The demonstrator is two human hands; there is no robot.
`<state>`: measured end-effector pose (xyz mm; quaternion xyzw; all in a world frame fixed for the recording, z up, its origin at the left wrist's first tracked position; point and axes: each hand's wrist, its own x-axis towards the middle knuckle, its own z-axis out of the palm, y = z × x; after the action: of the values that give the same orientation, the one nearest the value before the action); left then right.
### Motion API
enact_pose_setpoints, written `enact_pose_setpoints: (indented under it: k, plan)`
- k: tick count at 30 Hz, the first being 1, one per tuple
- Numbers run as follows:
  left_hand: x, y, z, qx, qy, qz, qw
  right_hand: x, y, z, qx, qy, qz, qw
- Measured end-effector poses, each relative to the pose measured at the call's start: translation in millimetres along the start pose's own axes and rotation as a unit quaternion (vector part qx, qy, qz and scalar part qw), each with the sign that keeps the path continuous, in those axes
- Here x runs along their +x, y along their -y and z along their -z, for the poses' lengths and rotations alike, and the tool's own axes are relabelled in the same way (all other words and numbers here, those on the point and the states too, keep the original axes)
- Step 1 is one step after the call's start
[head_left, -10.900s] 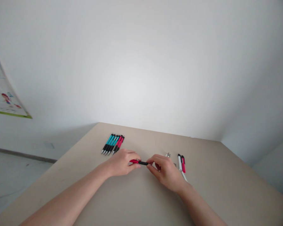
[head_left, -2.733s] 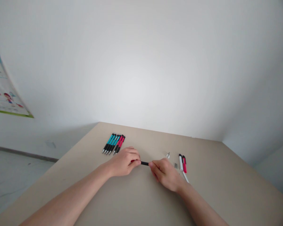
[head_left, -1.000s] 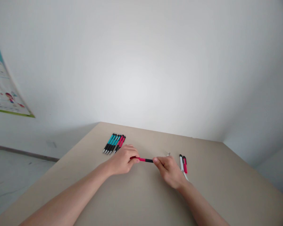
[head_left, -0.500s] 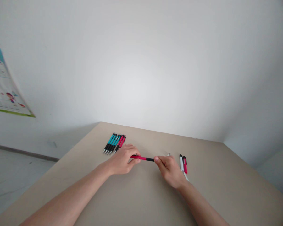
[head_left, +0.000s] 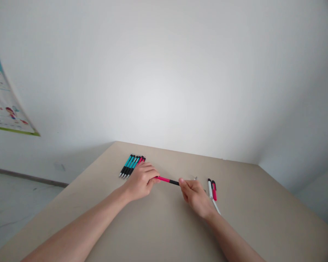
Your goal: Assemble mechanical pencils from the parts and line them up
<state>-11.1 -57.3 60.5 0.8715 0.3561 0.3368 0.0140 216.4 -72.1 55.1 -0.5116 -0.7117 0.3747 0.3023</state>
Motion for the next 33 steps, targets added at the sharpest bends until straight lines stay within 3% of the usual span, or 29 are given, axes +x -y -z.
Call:
enact_pose_setpoints:
  k: [5, 12, 17, 20, 24, 26, 28, 31, 33]
  plan:
    - [0.7, -1.7, 4.8, 0.042, -0.009, -0.01, 0.999, 2.1, 0.0, -3.5, 0.091, 0.055, -0.036, 0.994]
    - [2.2, -2.9, 2.4, -0.014, -0.029, 0.055, 0.998, -0.7, -0.9, 2.1, -0.054, -0.043, 0.053, 0.996]
    - [2.4, 2.4, -5.3, -0.115, -0.068, 0.12, 0.984, -0.8, 0.3, 4.7, -0.084, -0.059, 0.089, 0.991]
    - [5.1, 4.9, -10.0, -0.265, -0.134, 0.217, 0.93, -0.8, 2.3, 4.3, -0.094, -0.084, 0.101, 0.987]
    - [10.1, 3.3, -11.0, -0.484, -0.199, 0.299, 0.798, -1.9, 8.1, 3.9, -0.106, -0.098, 0.124, 0.982]
    - [11.6, 0.9, -9.5, -0.541, -0.223, 0.306, 0.751, -2.5, 10.7, 2.9, -0.113, -0.082, 0.126, 0.982]
    - [12.1, -1.5, -8.2, -0.555, -0.235, 0.303, 0.738, -3.5, 12.3, 0.5, -0.113, -0.059, 0.127, 0.984]
    - [11.6, -5.0, -8.0, -0.544, -0.22, 0.293, 0.755, -6.5, 13.5, -6.0, -0.103, -0.02, 0.12, 0.987]
    - [11.2, -7.8, -8.9, -0.546, -0.181, 0.282, 0.768, -9.5, 14.0, -11.5, -0.089, 0.007, 0.103, 0.991]
